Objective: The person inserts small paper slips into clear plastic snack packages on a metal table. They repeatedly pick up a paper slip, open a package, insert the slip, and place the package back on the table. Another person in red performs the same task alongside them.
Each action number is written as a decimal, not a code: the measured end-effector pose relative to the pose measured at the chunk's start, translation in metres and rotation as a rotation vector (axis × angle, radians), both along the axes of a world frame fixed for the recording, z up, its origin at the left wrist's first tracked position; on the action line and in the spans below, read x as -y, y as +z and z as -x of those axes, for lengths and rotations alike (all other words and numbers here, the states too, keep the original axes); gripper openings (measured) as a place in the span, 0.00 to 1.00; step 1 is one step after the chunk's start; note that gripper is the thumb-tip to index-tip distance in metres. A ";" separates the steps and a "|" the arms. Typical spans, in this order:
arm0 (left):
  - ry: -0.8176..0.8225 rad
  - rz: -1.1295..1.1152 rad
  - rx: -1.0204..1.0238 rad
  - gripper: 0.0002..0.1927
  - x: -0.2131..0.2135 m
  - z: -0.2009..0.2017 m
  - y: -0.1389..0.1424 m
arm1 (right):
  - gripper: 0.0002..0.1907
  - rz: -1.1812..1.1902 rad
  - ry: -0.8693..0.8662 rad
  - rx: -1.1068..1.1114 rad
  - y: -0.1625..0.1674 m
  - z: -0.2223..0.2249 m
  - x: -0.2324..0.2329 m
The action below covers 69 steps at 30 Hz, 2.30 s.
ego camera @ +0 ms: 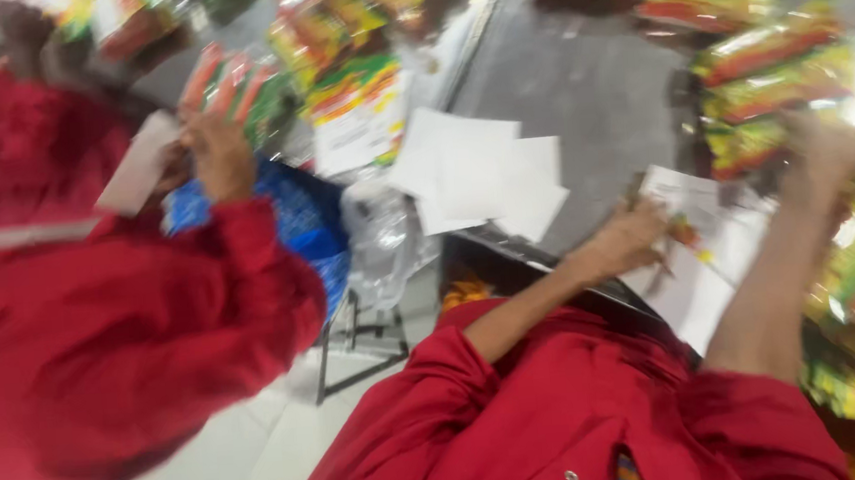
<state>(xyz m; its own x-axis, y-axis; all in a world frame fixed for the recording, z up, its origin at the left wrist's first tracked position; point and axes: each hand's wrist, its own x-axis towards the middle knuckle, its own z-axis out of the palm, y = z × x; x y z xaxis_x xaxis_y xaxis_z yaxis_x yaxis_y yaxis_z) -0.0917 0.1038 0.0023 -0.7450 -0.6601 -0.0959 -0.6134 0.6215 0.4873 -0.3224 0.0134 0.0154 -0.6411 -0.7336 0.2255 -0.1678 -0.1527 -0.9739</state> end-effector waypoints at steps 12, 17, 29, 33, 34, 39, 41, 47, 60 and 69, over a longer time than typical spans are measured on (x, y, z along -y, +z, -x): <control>1.054 0.559 -0.338 0.56 0.094 -0.294 0.022 | 0.24 -0.073 0.332 -1.443 -0.011 -0.178 -0.037; 0.911 0.023 -0.053 0.59 0.104 -0.294 0.019 | 0.22 -0.239 0.767 -1.054 -0.017 -0.240 -0.076; 0.909 0.228 0.105 0.64 0.043 -0.208 0.005 | 0.55 -0.608 0.693 -0.903 -0.030 -0.258 -0.055; 0.963 0.177 -0.053 0.59 0.032 -0.183 -0.008 | 0.51 -0.414 0.651 -0.776 -0.035 -0.253 -0.046; 1.017 0.121 -0.209 0.61 0.030 -0.179 -0.011 | 0.47 -0.472 0.635 -0.719 -0.035 -0.247 -0.046; 1.094 0.053 -0.620 0.57 0.028 -0.179 -0.016 | 0.29 -0.348 0.695 -0.466 -0.035 -0.215 -0.052; 0.964 -0.161 -0.556 0.42 0.025 -0.178 -0.013 | 0.20 -0.527 0.809 -0.131 -0.037 -0.205 -0.055; 0.745 0.402 -0.875 0.47 0.006 -0.144 -0.003 | 0.11 -0.413 0.924 0.211 -0.035 -0.190 -0.080; 1.312 0.242 -0.434 0.21 -0.027 -0.364 -0.062 | 0.13 -0.223 1.023 0.054 0.078 -0.261 -0.117; -0.092 1.451 1.271 0.06 -0.020 -0.489 0.040 | 0.11 -0.528 0.815 -0.382 0.057 -0.203 -0.158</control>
<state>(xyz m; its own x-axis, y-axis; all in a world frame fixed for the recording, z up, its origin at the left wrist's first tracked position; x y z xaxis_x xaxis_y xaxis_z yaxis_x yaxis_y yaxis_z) 0.3978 0.1239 0.0423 -0.7227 -0.6907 -0.0249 -0.0854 0.1249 -0.9885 -0.1196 0.1719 0.0727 0.1387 -0.9764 -0.1658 -0.5160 0.0717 -0.8536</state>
